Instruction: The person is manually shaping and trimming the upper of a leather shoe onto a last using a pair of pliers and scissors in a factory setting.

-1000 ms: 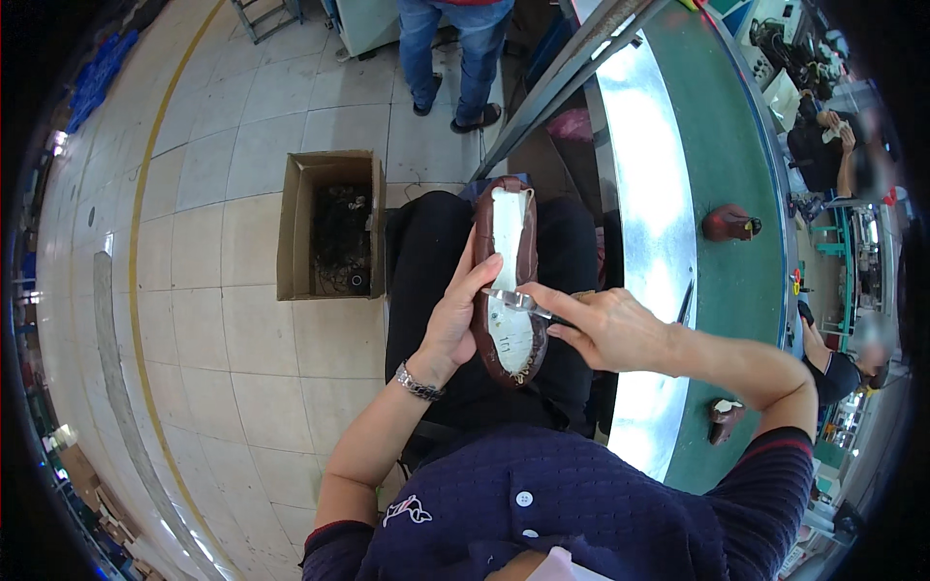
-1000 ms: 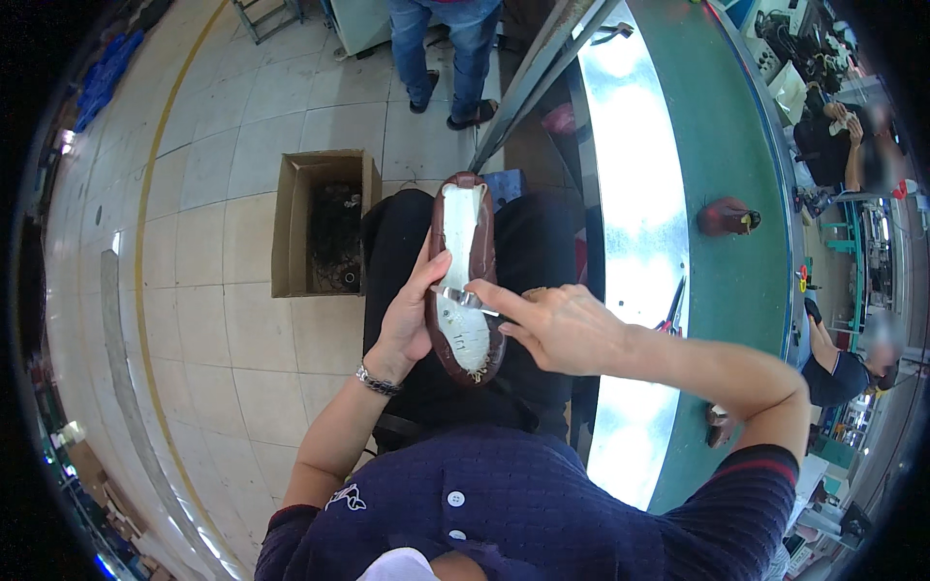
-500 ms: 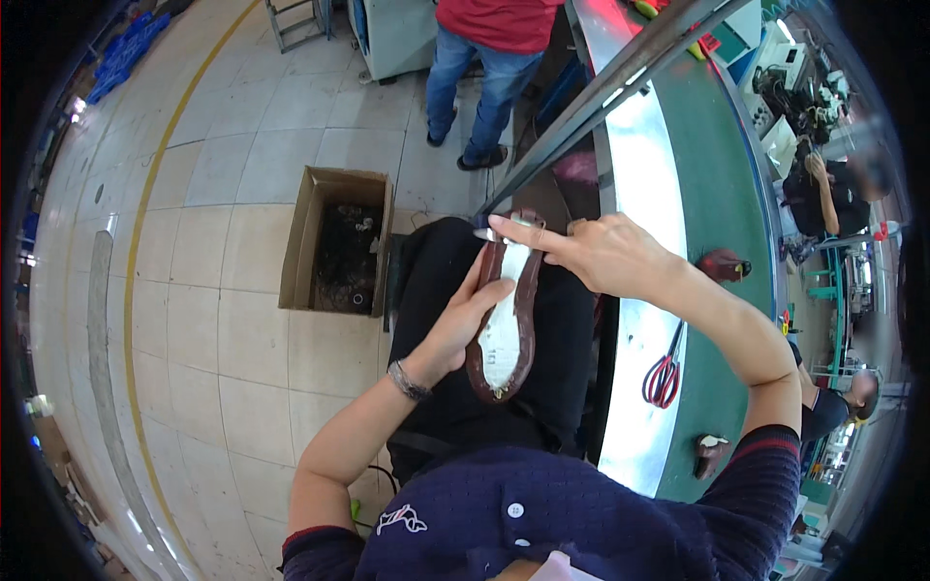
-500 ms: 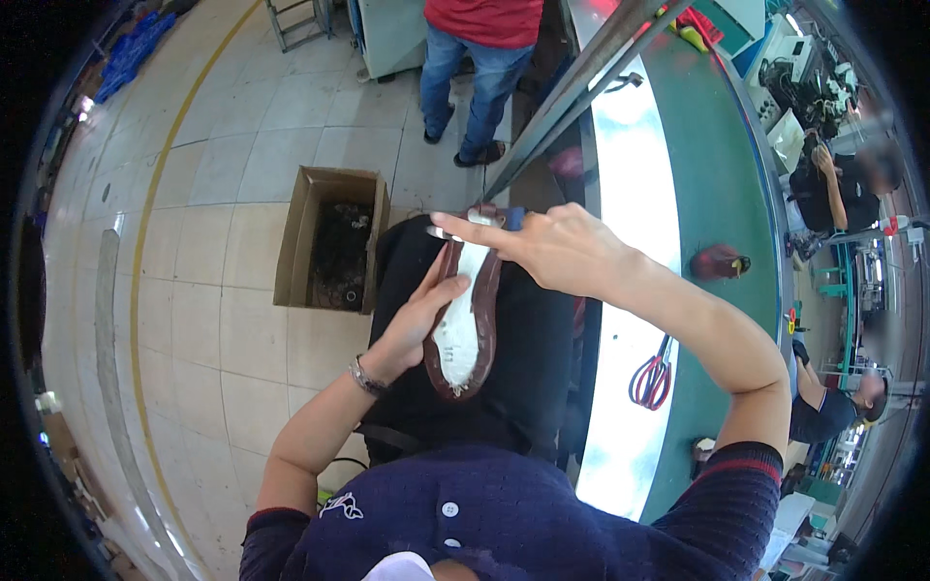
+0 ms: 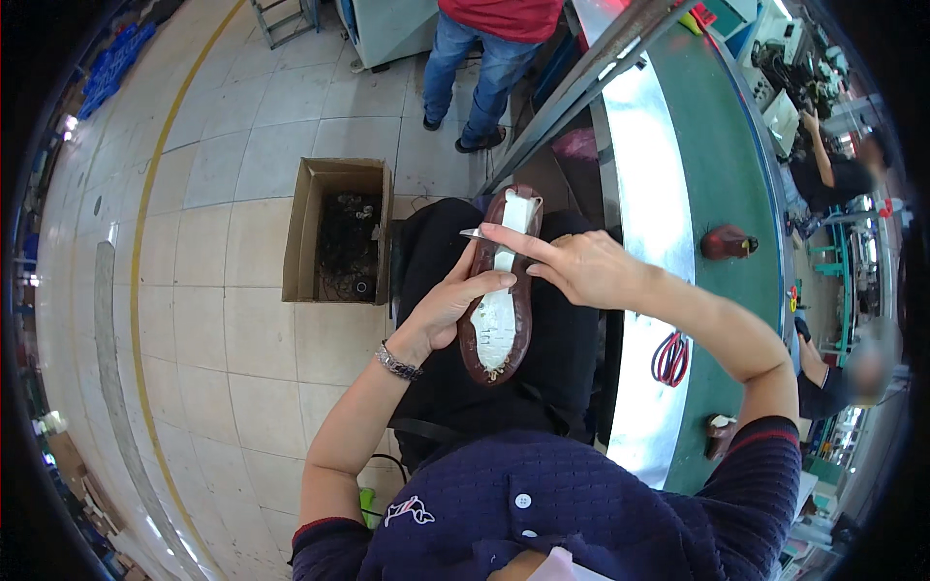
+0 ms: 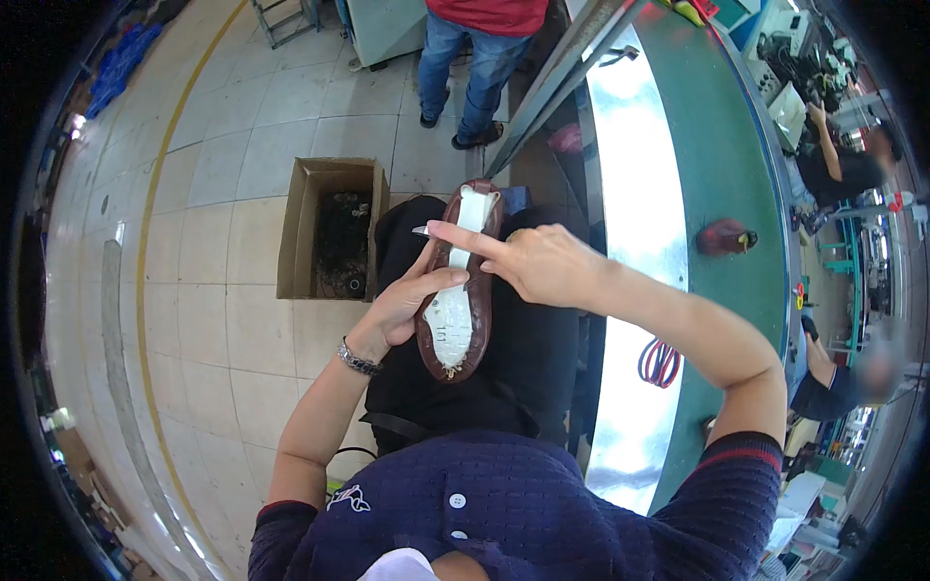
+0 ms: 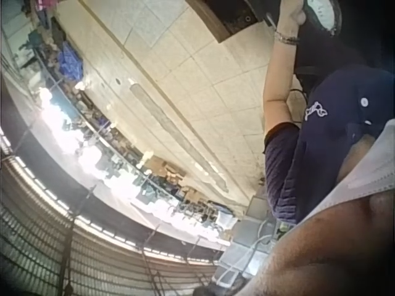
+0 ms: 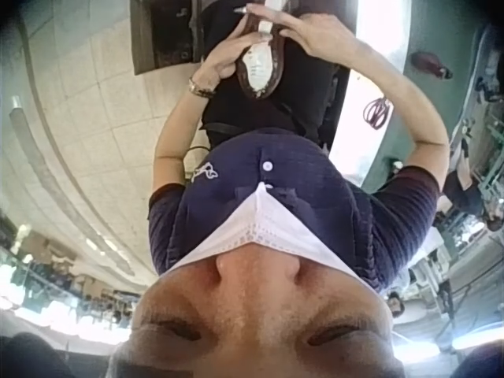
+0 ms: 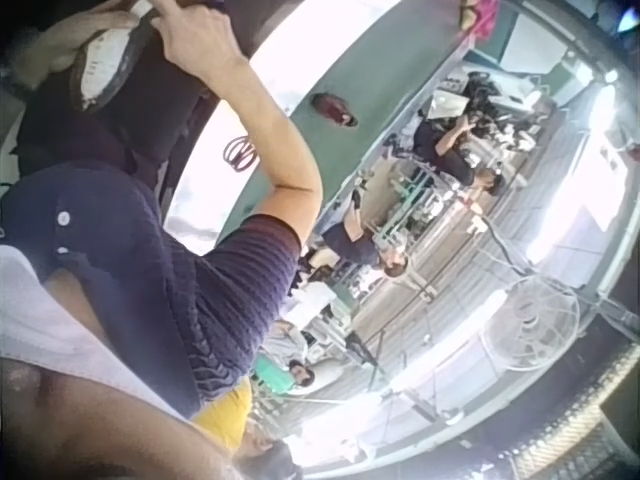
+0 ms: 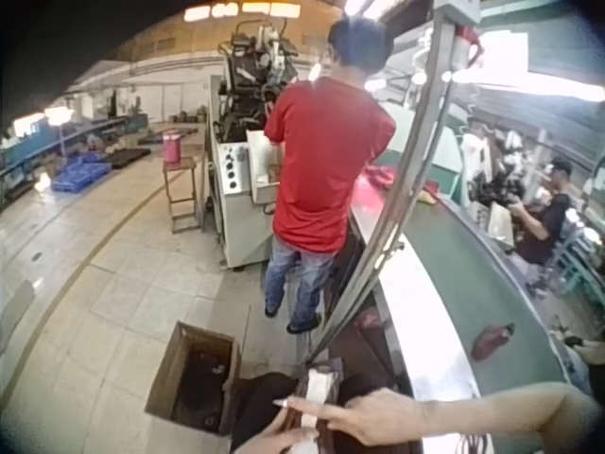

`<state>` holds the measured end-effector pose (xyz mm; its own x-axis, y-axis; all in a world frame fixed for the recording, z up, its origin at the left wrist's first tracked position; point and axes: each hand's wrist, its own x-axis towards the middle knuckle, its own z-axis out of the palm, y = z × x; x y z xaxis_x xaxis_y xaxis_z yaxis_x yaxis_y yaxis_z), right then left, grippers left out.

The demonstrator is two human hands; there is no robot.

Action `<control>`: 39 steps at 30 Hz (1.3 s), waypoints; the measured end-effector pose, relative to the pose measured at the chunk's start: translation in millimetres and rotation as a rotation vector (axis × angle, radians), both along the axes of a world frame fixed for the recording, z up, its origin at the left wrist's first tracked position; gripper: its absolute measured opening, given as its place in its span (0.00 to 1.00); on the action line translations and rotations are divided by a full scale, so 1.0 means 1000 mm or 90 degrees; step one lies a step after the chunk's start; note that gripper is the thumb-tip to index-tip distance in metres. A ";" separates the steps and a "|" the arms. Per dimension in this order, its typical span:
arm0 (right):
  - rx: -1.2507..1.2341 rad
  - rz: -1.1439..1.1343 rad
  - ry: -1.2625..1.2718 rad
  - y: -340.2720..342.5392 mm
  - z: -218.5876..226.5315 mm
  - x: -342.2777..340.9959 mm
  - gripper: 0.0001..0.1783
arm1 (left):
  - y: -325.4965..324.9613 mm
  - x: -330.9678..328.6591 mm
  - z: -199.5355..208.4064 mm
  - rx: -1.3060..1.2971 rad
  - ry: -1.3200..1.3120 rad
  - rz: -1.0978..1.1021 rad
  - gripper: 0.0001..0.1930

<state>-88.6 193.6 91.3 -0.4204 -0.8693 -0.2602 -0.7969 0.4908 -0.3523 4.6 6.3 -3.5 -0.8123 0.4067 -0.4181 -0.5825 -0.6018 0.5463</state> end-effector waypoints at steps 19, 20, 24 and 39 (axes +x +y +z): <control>0.071 0.089 0.082 -0.012 0.028 0.021 0.49 | 0.036 0.052 -0.017 0.029 0.040 0.196 0.27; 0.074 0.130 0.158 -0.014 0.033 0.025 0.50 | 0.037 0.052 -0.024 0.029 0.039 0.196 0.27; -0.118 0.093 0.070 -0.012 0.035 0.039 0.51 | 0.035 0.056 -0.037 -0.015 0.050 0.226 0.28; -0.005 0.216 0.128 -0.005 0.034 0.077 0.46 | 0.021 0.089 -0.063 0.345 -0.036 0.086 0.51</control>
<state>-11.6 188.7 125.1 -0.1516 -0.9690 -0.1949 -0.9668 0.1864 -0.1748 93.4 27.5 -66.2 -0.8548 0.4688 -0.2226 -0.4997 -0.8593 0.1090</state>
